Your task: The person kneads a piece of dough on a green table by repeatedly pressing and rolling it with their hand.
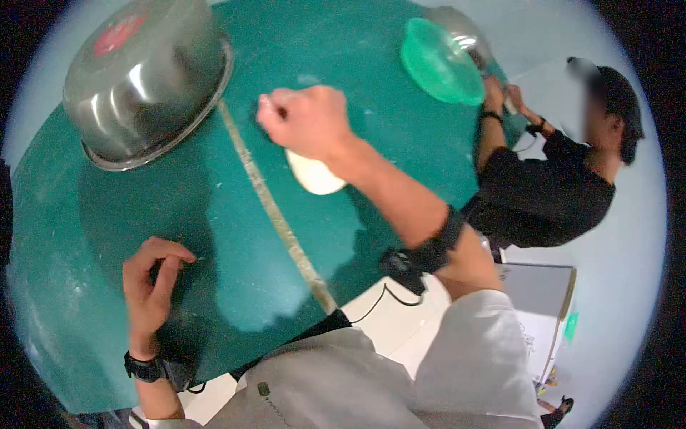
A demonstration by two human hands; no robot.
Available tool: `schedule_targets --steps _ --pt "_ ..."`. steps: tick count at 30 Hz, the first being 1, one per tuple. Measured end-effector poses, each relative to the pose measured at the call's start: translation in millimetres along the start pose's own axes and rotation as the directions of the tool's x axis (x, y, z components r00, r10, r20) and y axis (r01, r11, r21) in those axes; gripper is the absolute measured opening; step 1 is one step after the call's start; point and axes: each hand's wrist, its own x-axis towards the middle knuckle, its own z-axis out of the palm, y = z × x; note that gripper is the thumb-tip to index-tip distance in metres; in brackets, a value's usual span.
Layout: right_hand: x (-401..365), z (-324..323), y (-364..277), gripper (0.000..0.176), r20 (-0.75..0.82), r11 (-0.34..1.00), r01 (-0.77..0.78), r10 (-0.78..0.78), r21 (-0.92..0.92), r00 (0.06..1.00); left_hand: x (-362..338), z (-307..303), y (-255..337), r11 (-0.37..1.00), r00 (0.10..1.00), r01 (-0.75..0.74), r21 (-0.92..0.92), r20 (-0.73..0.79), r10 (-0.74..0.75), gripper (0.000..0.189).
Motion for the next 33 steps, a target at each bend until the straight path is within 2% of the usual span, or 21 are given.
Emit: schedule_targets --steps 1,3,4,5,7,8,11,12,14,15,17,18,19,21,22,24,25,27,28,30,33 --pt "0 1 5 0.036 -0.090 0.996 0.080 -0.083 -0.037 0.992 -1 0 -1 0.997 0.999 0.040 -0.060 0.003 -0.040 0.011" --pt "1 -10 -4 0.038 0.010 1.000 0.012 -0.012 -0.018 1.000 -1 2 -2 0.994 0.999 0.050 -0.102 0.009 -0.049 0.011" --pt "2 -23 -9 0.035 0.310 0.985 -0.142 0.164 -0.094 0.936 -1 3 -5 0.989 0.998 0.064 -0.135 0.013 -0.063 0.011" --pt "-4 -25 -8 0.035 0.296 0.988 -0.135 0.151 -0.074 0.943 -4 1 -8 0.983 0.996 0.085 -0.164 0.009 -0.085 0.012" --pt "-19 -24 -1 0.035 0.263 0.985 0.000 -0.047 0.175 0.964 -6 -3 -7 0.978 0.993 0.117 -0.173 0.001 -0.119 0.013" --pt "-22 -38 -4 0.036 0.453 0.944 -0.170 0.026 0.281 0.891 -5 -3 -8 0.965 0.989 0.147 -0.216 0.009 -0.149 0.013" --pt "-44 -75 -24 0.037 0.388 0.992 -0.008 -0.041 0.124 0.921 -6 -2 -15 0.967 0.995 0.085 -0.240 -0.023 -0.093 0.014" --pt "-47 -89 -28 0.037 0.387 0.992 -0.003 -0.047 0.127 0.921 -6 -3 -14 0.968 0.995 0.084 -0.238 -0.028 -0.093 0.014" --pt "-47 -112 -35 0.033 0.442 0.998 -0.054 0.053 -0.009 0.895 -6 -2 -13 0.975 0.996 0.085 -0.207 -0.005 -0.088 0.013" --pt "-47 -118 -39 0.033 0.446 0.999 -0.050 0.048 -0.006 0.894 -6 -3 -14 0.974 0.996 0.089 -0.208 -0.009 -0.093 0.013" --pt "-53 -122 -44 0.029 0.366 0.967 -0.070 0.159 -0.244 0.917 -6 -3 -15 0.986 0.996 0.094 -0.135 0.016 -0.092 0.012" --pt "-62 -113 -41 0.024 0.225 0.988 -0.040 0.074 -0.152 0.971 -6 -1 -15 0.985 0.995 0.104 -0.138 0.027 -0.101 0.012" --pt "-67 -106 -38 0.024 0.237 0.987 -0.051 0.086 -0.151 0.968 -6 0 -14 0.990 0.997 0.075 -0.116 0.015 -0.074 0.012" --pt "-70 -91 -34 0.023 0.026 0.990 0.142 -0.141 -0.022 0.990 -5 1 -12 0.993 0.998 0.058 -0.100 0.011 -0.057 0.012" --pt "-73 -86 -33 0.023 0.042 0.991 0.133 -0.132 -0.016 0.990 -5 1 -10 0.996 0.998 0.056 -0.076 0.006 -0.056 0.011" --pt "-72 -78 -31 0.021 -0.038 0.952 0.301 -0.303 -0.064 0.952 -4 -1 -7 0.996 0.998 0.062 -0.062 -0.004 -0.063 0.010" --pt "-71 -72 -27 0.021 -0.028 0.949 0.310 -0.312 -0.062 0.950 -4 -1 -7 0.998 0.999 0.052 -0.038 -0.001 -0.052 0.010" --pt "-71 -59 -22 0.021 0.046 0.991 0.131 -0.132 0.026 0.990 0 -2 -6 0.998 0.999 0.050 -0.022 -0.006 -0.050 0.010" --pt "-65 -54 -21 0.021 0.057 0.991 0.129 -0.131 0.028 0.990 1 -2 -4 0.998 0.999 0.045 -0.033 -0.001 -0.045 0.010" --pt "-42 -40 -17 0.026 0.246 0.999 -0.006 0.015 -0.038 0.969 5 -2 -6 0.998 0.999 0.045 -0.045 0.000 -0.045 0.010" --pt "-22 -24 -5 0.032 0.173 0.998 0.051 -0.046 -0.027 0.984 4 -1 -6 1.000 1.000 -0.013 -0.013 0.003 0.013 0.011"
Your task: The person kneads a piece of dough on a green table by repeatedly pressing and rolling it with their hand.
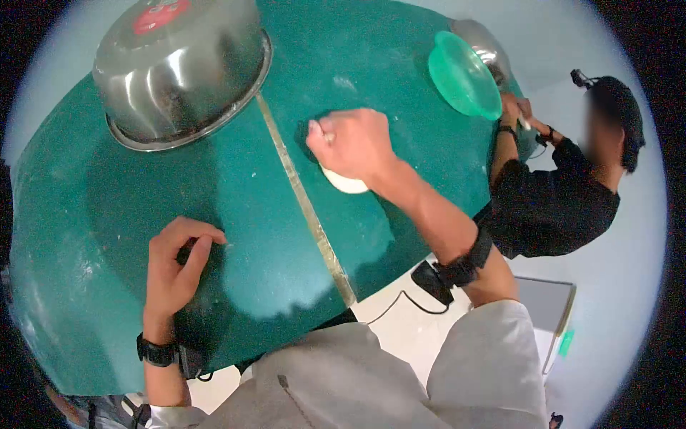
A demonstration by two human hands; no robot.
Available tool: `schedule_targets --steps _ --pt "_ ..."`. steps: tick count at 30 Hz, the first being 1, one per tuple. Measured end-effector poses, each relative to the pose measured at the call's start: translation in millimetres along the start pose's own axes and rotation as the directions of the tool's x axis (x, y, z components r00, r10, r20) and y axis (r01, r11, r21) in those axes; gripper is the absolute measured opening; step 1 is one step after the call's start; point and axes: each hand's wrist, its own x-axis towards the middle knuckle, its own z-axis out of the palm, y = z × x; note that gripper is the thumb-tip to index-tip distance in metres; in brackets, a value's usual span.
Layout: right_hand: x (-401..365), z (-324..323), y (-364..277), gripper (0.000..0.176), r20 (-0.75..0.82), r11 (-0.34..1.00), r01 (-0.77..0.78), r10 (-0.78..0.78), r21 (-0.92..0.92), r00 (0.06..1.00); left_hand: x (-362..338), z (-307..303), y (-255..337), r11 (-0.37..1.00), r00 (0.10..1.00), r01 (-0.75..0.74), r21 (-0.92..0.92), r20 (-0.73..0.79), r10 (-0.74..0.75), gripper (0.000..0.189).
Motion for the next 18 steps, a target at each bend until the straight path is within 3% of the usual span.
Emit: schedule_targets --steps 3,5,9,11,15,17,18 --pt "1 5 3 0.034 -0.059 0.998 -0.014 0.011 -0.054 0.998 0 1 0 0.999 0.999 -0.039 0.034 -0.022 0.039 0.010" --pt "-2 2 -1 0.035 -0.115 0.998 -0.023 0.016 -0.057 0.993 -4 2 -3 0.998 0.998 0.056 -0.036 -0.001 -0.056 0.009" --pt "-16 -12 -3 0.031 -0.111 0.989 0.088 -0.075 0.119 0.991 -8 1 -13 0.998 1.000 0.029 -0.056 0.000 -0.029 0.011" --pt "-24 -24 3 0.033 0.188 0.951 -0.019 -0.042 0.309 0.981 -10 1 -17 0.988 0.999 0.035 -0.152 -0.005 -0.036 0.013" --pt "-44 -63 2 0.033 0.156 0.941 0.039 -0.097 0.337 0.983 -10 -3 -2 0.979 0.990 0.141 -0.150 0.043 -0.136 0.014" --pt "-51 -87 -13 0.026 0.372 0.983 -0.135 0.173 -0.125 0.912 -10 0 -6 0.988 0.995 0.103 -0.117 0.030 -0.100 0.013" --pt "-59 -79 -10 0.026 0.381 0.981 -0.144 0.182 -0.128 0.906 -10 1 -7 0.986 0.994 0.110 -0.124 0.040 -0.106 0.013"
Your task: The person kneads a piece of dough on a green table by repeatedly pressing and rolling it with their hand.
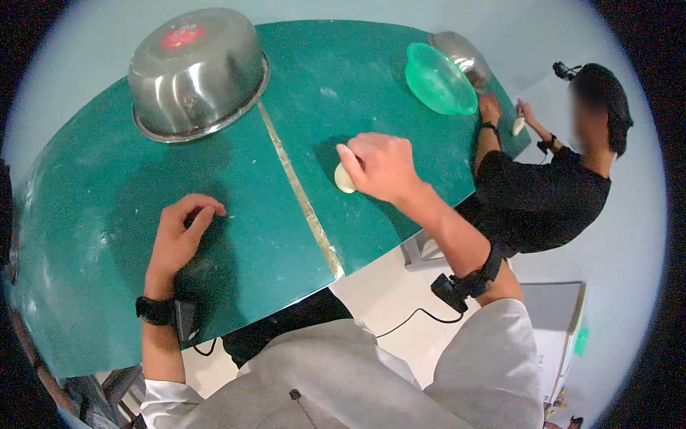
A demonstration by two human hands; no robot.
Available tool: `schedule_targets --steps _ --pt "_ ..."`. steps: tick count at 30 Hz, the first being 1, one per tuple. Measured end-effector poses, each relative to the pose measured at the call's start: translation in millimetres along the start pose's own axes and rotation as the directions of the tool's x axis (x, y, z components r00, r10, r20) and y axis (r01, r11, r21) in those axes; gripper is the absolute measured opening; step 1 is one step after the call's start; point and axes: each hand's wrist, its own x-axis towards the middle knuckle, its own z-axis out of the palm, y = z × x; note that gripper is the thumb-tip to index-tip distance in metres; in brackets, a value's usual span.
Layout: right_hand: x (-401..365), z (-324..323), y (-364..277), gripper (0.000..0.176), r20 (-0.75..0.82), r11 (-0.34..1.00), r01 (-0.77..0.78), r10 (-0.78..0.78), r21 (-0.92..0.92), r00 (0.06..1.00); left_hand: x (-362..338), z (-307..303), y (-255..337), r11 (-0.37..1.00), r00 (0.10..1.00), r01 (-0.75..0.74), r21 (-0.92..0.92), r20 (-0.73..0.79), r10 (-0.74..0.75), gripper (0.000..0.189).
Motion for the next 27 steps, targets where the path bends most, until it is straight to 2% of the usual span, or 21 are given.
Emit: schedule_targets --steps 1,2,3,6,8,10,13,16,18,19,21,22,24,25,26,27 --pt "-1 16 6 0.022 -0.258 0.992 0.128 -0.124 -0.002 0.958 0 0 1 0.997 0.999 -0.038 0.073 -0.006 0.038 0.011" --pt "0 28 10 0.019 -0.497 0.966 0.254 -0.240 -0.039 0.834 1 -1 1 0.987 0.997 -0.075 0.145 -0.015 0.078 0.010" --pt "6 36 3 0.016 -0.575 0.959 0.280 -0.206 0.041 0.792 1 -1 2 0.988 0.997 -0.068 0.136 -0.017 0.071 0.010" --pt "27 42 -5 0.020 -0.494 0.947 0.319 -0.297 -0.040 0.817 0 -1 6 0.987 0.996 -0.073 0.145 -0.033 0.079 0.009" --pt "44 44 1 0.023 -0.422 0.932 0.359 -0.348 -0.057 0.837 3 0 3 0.970 0.982 -0.178 0.163 -0.035 0.186 0.011" --pt "69 47 10 0.025 -0.351 0.914 0.397 -0.401 -0.087 0.846 7 0 5 0.970 0.983 -0.171 0.174 -0.034 0.179 0.011" --pt "107 49 25 0.029 -0.354 0.930 0.351 -0.366 -0.107 0.861 9 0 6 0.972 0.987 -0.155 0.179 -0.021 0.161 0.011" --pt "123 49 20 0.032 -0.385 0.905 0.410 -0.420 -0.114 0.821 9 -1 7 0.972 0.989 -0.141 0.187 -0.010 0.145 0.011" --pt "113 49 20 0.023 -0.364 0.946 0.312 -0.324 -0.093 0.873 6 1 7 0.971 0.988 -0.151 0.187 -0.001 0.154 0.011" --pt "108 47 17 0.023 -0.378 0.947 0.305 -0.321 -0.103 0.868 6 1 5 0.974 0.990 -0.136 0.183 0.001 0.138 0.011" --pt "96 47 5 0.026 -0.533 0.944 0.330 -0.271 0.017 0.802 7 0 6 0.972 0.990 -0.139 0.187 -0.007 0.143 0.010" --pt "88 47 5 0.026 -0.545 0.943 0.332 -0.273 0.011 0.793 5 -1 7 0.979 0.993 -0.115 0.169 0.003 0.116 0.010" --pt "71 45 9 0.029 -0.492 0.931 0.347 -0.252 0.110 0.833 2 -3 6 0.983 0.995 -0.098 0.158 0.007 0.098 0.010" --pt "58 35 10 0.029 -0.367 0.953 0.293 -0.248 0.071 0.897 0 -3 3 0.996 0.999 -0.051 0.070 -0.014 0.052 0.010" --pt "50 24 15 0.029 -0.372 0.956 0.283 -0.236 0.075 0.898 -1 -3 2 1.000 1.000 0.001 -0.019 -0.025 -0.001 0.011" --pt "46 13 20 0.029 -0.206 0.974 0.222 -0.209 0.044 0.956 -2 -5 2 1.000 1.000 -0.003 -0.013 -0.017 0.003 0.011"
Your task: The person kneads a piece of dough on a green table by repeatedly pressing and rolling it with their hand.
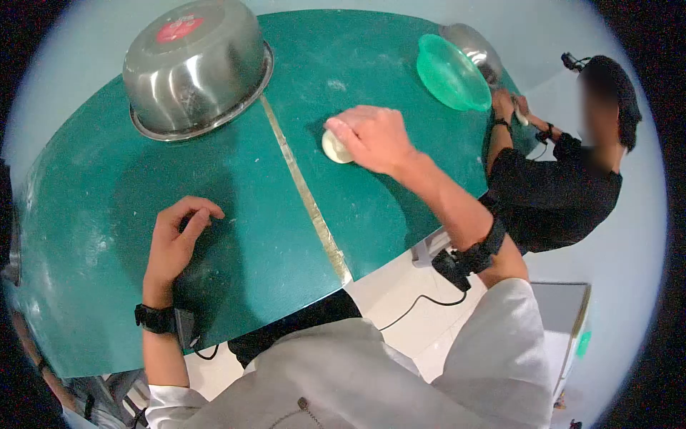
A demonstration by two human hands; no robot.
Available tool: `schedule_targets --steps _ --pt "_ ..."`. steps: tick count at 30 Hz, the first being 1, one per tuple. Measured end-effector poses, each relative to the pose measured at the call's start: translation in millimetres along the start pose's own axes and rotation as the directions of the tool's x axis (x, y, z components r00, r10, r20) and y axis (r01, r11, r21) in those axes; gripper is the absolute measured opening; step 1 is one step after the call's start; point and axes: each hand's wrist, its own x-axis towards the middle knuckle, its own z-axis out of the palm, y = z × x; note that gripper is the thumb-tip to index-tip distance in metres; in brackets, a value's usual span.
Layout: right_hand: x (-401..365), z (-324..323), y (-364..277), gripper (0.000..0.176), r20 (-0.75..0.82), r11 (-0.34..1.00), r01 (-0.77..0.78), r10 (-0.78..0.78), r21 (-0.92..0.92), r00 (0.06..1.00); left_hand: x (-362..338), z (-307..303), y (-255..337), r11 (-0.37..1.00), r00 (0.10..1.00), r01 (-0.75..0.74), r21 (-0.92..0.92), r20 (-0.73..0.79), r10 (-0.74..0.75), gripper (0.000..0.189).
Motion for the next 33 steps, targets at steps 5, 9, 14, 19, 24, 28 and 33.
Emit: schedule_targets --steps 5,9,14,19,24,28,33 --pt "-10 7 -13 0.025 -0.202 0.994 0.095 -0.106 -0.062 0.974 1 1 -2 0.999 1.000 -0.002 0.037 0.005 0.002 0.011" --pt "-22 29 -14 0.022 -0.363 0.994 0.109 -0.109 -0.022 0.925 2 3 7 0.996 1.000 -0.021 0.092 0.000 0.021 0.009" --pt "0 42 1 0.019 -0.275 0.992 0.115 -0.127 -0.060 0.953 8 4 10 0.981 0.997 -0.075 0.178 0.021 0.073 0.011" --pt "31 53 21 0.014 -0.379 0.936 0.334 -0.351 -0.111 0.857 15 6 5 0.978 0.995 -0.100 0.185 -0.007 0.103 0.010" --pt "41 60 23 0.015 -0.423 0.966 0.206 -0.253 -0.154 0.870 12 9 9 0.979 0.997 -0.075 0.191 -0.015 0.079 0.009" --pt "31 63 12 0.021 -0.483 0.991 0.090 -0.125 -0.094 0.867 10 6 9 0.946 0.987 -0.161 0.280 0.035 0.158 0.009" --pt "12 44 7 0.033 -0.348 0.991 0.108 -0.072 0.085 0.935 2 3 -2 0.998 0.999 -0.015 0.065 0.032 0.013 0.010"
